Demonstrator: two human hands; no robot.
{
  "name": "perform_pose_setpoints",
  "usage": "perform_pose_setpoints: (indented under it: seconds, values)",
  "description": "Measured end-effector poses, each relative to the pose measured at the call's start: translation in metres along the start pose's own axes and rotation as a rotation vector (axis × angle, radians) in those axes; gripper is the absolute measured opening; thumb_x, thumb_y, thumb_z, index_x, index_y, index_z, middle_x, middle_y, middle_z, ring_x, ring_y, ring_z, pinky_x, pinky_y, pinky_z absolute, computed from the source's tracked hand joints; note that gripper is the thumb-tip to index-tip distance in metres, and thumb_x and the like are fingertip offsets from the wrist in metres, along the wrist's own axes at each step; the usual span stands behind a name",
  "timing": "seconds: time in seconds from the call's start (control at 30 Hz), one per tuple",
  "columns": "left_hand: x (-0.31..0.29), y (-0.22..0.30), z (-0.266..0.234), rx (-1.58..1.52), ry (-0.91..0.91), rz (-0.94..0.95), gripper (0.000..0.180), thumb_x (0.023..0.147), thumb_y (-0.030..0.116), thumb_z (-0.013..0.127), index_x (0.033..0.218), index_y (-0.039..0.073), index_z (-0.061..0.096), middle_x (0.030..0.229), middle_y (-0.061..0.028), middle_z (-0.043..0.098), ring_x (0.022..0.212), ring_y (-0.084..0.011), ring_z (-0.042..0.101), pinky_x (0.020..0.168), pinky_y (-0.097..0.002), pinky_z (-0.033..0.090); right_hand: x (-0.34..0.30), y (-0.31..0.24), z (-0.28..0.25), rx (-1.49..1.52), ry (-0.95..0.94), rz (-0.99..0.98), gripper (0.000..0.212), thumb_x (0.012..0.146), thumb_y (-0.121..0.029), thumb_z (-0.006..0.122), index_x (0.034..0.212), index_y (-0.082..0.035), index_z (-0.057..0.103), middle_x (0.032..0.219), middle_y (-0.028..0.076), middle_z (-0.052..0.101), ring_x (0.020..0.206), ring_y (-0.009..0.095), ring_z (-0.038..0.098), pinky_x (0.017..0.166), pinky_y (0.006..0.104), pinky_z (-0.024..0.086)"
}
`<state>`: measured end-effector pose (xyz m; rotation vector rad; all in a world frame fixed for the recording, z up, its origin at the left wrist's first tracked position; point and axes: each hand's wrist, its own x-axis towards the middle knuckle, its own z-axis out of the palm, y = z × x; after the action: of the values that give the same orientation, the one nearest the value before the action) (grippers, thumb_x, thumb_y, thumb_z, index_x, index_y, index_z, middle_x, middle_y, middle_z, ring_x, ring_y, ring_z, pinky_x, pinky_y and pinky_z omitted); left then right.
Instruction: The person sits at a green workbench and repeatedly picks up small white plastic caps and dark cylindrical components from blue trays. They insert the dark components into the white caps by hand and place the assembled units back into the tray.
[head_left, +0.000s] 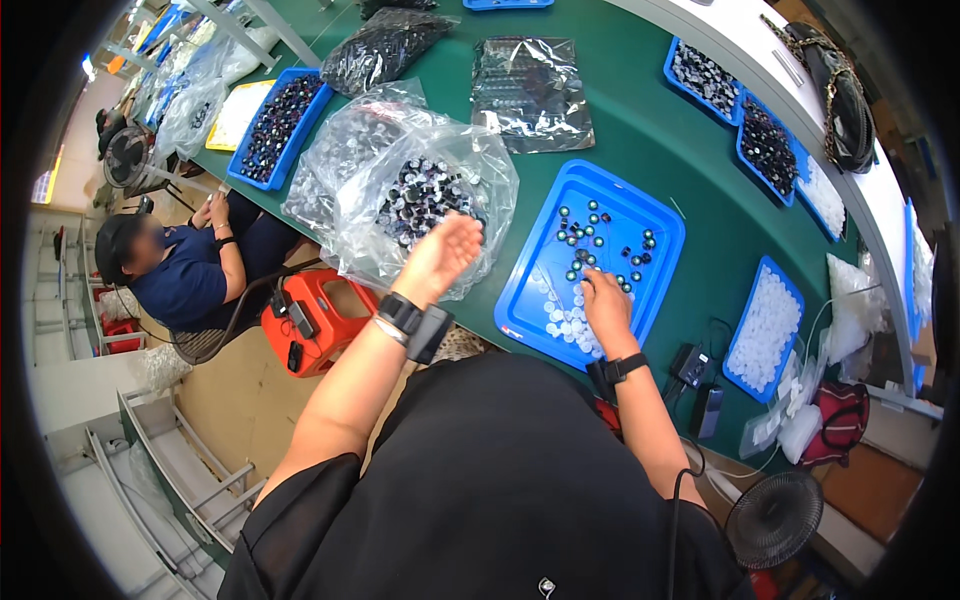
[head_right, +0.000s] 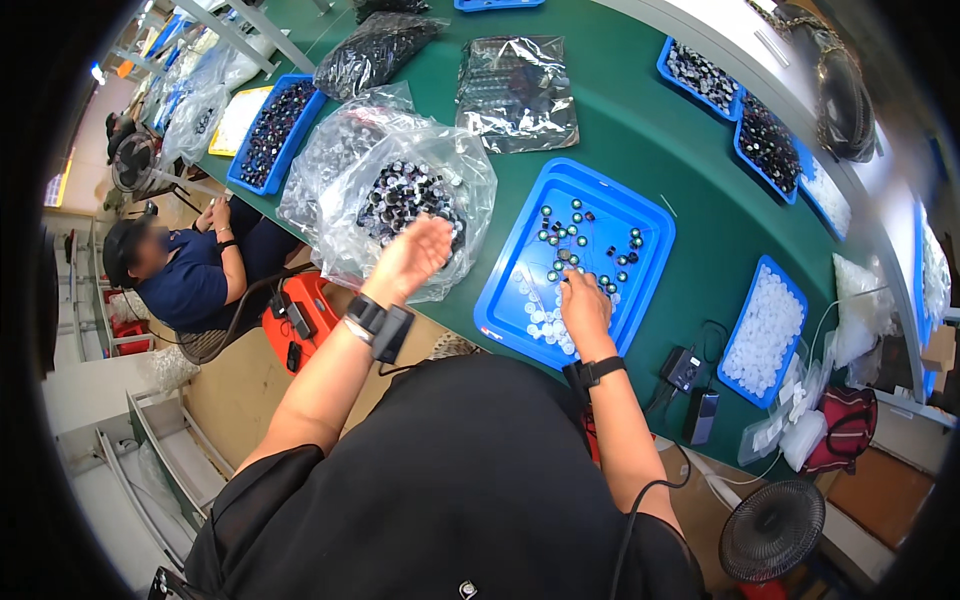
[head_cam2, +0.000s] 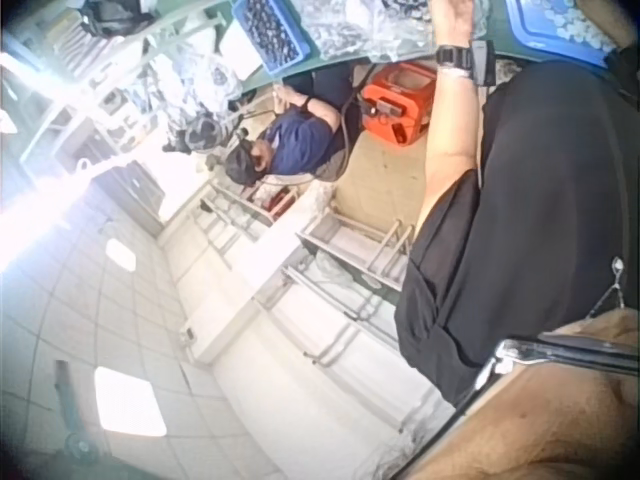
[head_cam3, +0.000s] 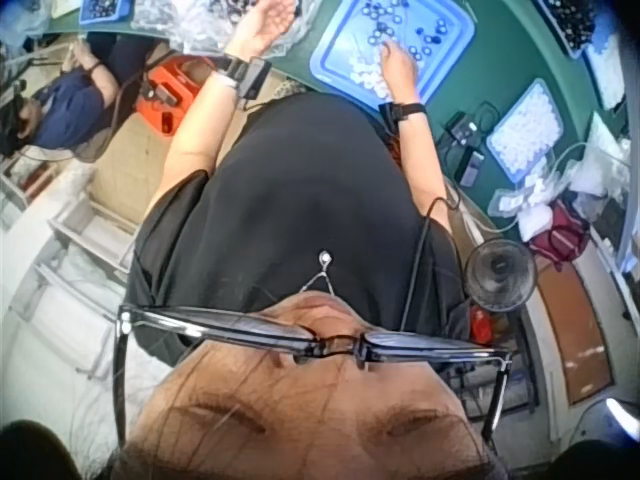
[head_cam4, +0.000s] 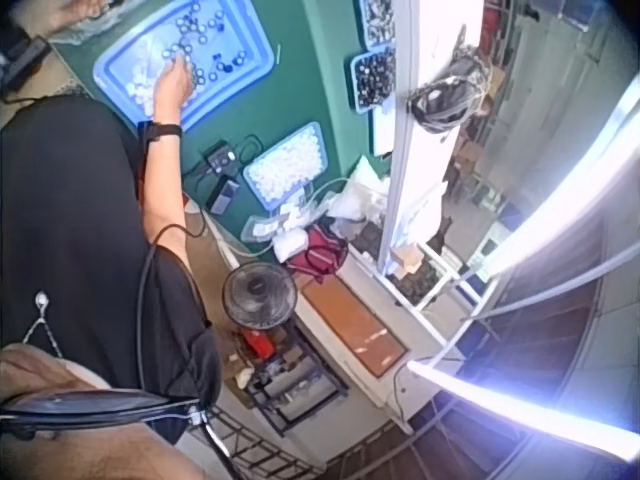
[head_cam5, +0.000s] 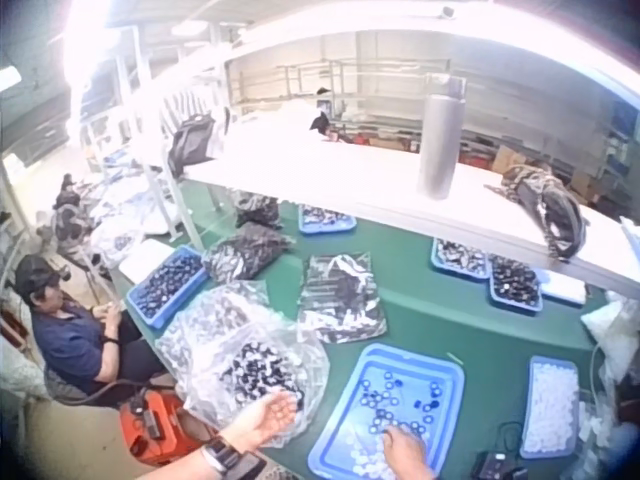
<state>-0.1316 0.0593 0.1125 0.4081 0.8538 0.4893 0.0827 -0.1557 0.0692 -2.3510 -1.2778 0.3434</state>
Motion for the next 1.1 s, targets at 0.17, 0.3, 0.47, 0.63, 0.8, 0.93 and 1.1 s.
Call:
perform_pose_setpoints:
  seconds: [0.17, 0.3, 0.47, 0.63, 0.8, 0.93, 1.1]
  values:
    - [0.009, -0.086, 0.015, 0.745, -0.151, -0.092, 0.02, 0.09, 0.016, 0.058, 0.101, -0.001, 0.06, 0.09, -0.0085, 0.064, 0.079, -0.0144, 0.062, 0.07, -0.028, 0.052, 0.007, 0.013, 0.024, -0.124, -0.088, 0.059, 0.02, 0.083, -0.017, 0.061, 0.101, -0.009, 0.062, 0.092, 0.014, 0.06, 0.082, 0.035, 0.061, 0.07, 0.0453, 0.048]
    - [0.013, -0.132, 0.023, 1.5, -0.318, 0.153, 0.031, 0.081, 0.016, 0.057, 0.108, 0.004, 0.063, 0.1, -0.0215, 0.064, 0.092, -0.0358, 0.063, 0.081, -0.0421, 0.05, 0.005, 0.036, 0.034, 0.023, 0.019, 0.02, 0.017, 0.08, -0.01, 0.059, 0.097, -0.007, 0.059, 0.093, 0.016, 0.061, 0.086, 0.037, 0.059, 0.073, 0.0461, 0.048]
    - [0.038, -0.187, 0.0, 1.562, -0.188, 0.368, 0.032, 0.073, 0.006, 0.059, 0.105, 0.007, 0.062, 0.092, -0.0217, 0.063, 0.09, -0.0353, 0.06, 0.081, -0.0429, 0.048, -0.004, 0.05, 0.039, 0.688, 0.002, 0.36, 0.012, 0.087, -0.014, 0.061, 0.094, -0.004, 0.059, 0.077, 0.005, 0.057, 0.064, 0.017, 0.062, 0.054, 0.0304, 0.053]
    - [0.036, -0.188, 0.014, 1.515, -0.027, 0.365, 0.021, 0.071, 0.01, 0.066, 0.091, 0.006, 0.06, 0.09, -0.0188, 0.058, 0.088, -0.0369, 0.058, 0.078, -0.0431, 0.047, -0.009, 0.041, 0.003, 1.18, -0.098, 0.531, 0.013, 0.092, -0.015, 0.053, 0.092, -0.002, 0.056, 0.081, 0.005, 0.056, 0.065, 0.016, 0.061, 0.057, 0.0307, 0.055]
    - [0.041, -0.19, 0.015, 1.477, 0.06, 0.351, 0.022, 0.067, 0.015, 0.07, 0.084, 0.005, 0.06, 0.084, -0.0159, 0.063, 0.083, -0.035, 0.061, 0.074, -0.0432, 0.048, -0.013, 0.019, -0.035, 1.277, -0.173, 0.449, 0.013, 0.093, -0.012, 0.049, 0.098, -0.001, 0.053, 0.084, 0.009, 0.059, 0.064, 0.014, 0.059, 0.056, 0.0261, 0.051]
    - [0.039, -0.202, 0.014, 1.469, 0.216, 0.264, 0.026, 0.066, 0.021, 0.073, 0.084, 0.006, 0.061, 0.083, -0.0155, 0.066, 0.083, -0.0339, 0.063, 0.073, -0.0411, 0.05, -0.021, 0.008, -0.051, 1.253, -0.199, 0.342, 0.013, 0.092, -0.008, 0.046, 0.103, -0.001, 0.048, 0.085, 0.011, 0.061, 0.06, 0.012, 0.056, 0.05, 0.0223, 0.043]
    - [0.051, -0.215, -0.01, 1.215, 0.259, 0.084, 0.03, 0.071, 0.024, 0.072, 0.092, 0.004, 0.064, 0.081, -0.0128, 0.066, 0.077, -0.0262, 0.065, 0.071, -0.0374, 0.05, -0.03, 0.001, -0.063, 1.161, -0.206, 0.246, 0.011, 0.091, -0.005, 0.044, 0.101, -0.002, 0.047, 0.077, 0.006, 0.057, 0.061, 0.011, 0.054, 0.051, 0.0219, 0.043]
